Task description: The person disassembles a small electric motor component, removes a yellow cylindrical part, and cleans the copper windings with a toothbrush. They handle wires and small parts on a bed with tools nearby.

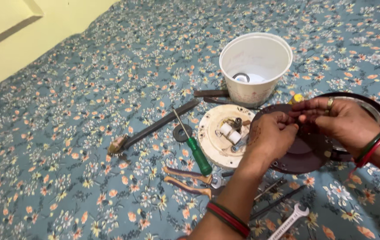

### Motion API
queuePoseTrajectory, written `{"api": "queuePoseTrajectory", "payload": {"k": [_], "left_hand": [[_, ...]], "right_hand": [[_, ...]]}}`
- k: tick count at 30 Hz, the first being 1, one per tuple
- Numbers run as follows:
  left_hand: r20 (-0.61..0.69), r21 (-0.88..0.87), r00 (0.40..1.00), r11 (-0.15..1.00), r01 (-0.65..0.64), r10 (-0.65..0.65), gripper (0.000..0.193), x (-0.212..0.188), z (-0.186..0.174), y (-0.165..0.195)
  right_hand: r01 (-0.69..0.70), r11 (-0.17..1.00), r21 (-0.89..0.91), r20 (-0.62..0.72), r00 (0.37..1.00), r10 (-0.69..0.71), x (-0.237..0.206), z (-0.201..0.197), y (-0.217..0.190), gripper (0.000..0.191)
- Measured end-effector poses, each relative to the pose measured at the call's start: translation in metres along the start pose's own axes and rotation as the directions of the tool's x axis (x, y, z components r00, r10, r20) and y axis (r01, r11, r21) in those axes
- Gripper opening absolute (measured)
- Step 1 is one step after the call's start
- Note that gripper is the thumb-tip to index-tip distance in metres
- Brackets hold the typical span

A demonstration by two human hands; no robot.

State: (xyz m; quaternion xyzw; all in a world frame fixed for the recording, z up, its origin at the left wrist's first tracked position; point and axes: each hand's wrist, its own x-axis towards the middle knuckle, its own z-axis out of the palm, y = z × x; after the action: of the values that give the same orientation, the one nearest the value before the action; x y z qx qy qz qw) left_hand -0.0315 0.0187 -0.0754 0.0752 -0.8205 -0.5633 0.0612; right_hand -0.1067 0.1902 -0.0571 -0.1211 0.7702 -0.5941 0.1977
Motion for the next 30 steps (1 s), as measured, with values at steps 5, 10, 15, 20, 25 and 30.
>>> {"api": "queuePoseTrajectory", "payload": {"k": [5,10,15,20,25,30], "left_hand": [[0.013,0.032,1.0,0.999,0.019,-0.02,0.026,0.005,0.001,-0.001],[0.032,0.029,0.999,0.999,0.014,-0.015,0.026,0.002,0.004,0.0],[0.02,0.062,1.0,0.998,0.0,-0.001,0.027,0.001,0.003,0.001],[0.027,0.045,1.0,0.999,0.006,-0.007,0.026,0.0,0.004,0.002],[0.04,0.045,0.999,0.998,0.033,-0.034,0.025,-0.001,0.003,0.004],[0.047,0.028,0.998,0.998,0.049,-0.05,0.024,-0.001,0.004,0.005]], "right_hand": [[0.04,0.991,-0.128,-0.017,0.999,-0.042,0.01,0.0,0.01,0.039],[0.077,0.977,-0.197,0.051,0.996,-0.069,0.011,-0.005,0.011,0.042],[0.083,0.978,-0.19,0.037,0.996,-0.078,0.009,-0.006,0.012,0.043],[0.023,0.971,-0.238,-0.105,0.993,-0.049,0.013,-0.008,0.022,0.037],[-0.009,0.965,-0.262,-0.097,0.995,-0.017,0.023,-0.014,0.034,0.037],[-0.051,0.919,-0.391,-0.063,0.998,0.029,0.024,-0.017,0.041,0.033]]}}
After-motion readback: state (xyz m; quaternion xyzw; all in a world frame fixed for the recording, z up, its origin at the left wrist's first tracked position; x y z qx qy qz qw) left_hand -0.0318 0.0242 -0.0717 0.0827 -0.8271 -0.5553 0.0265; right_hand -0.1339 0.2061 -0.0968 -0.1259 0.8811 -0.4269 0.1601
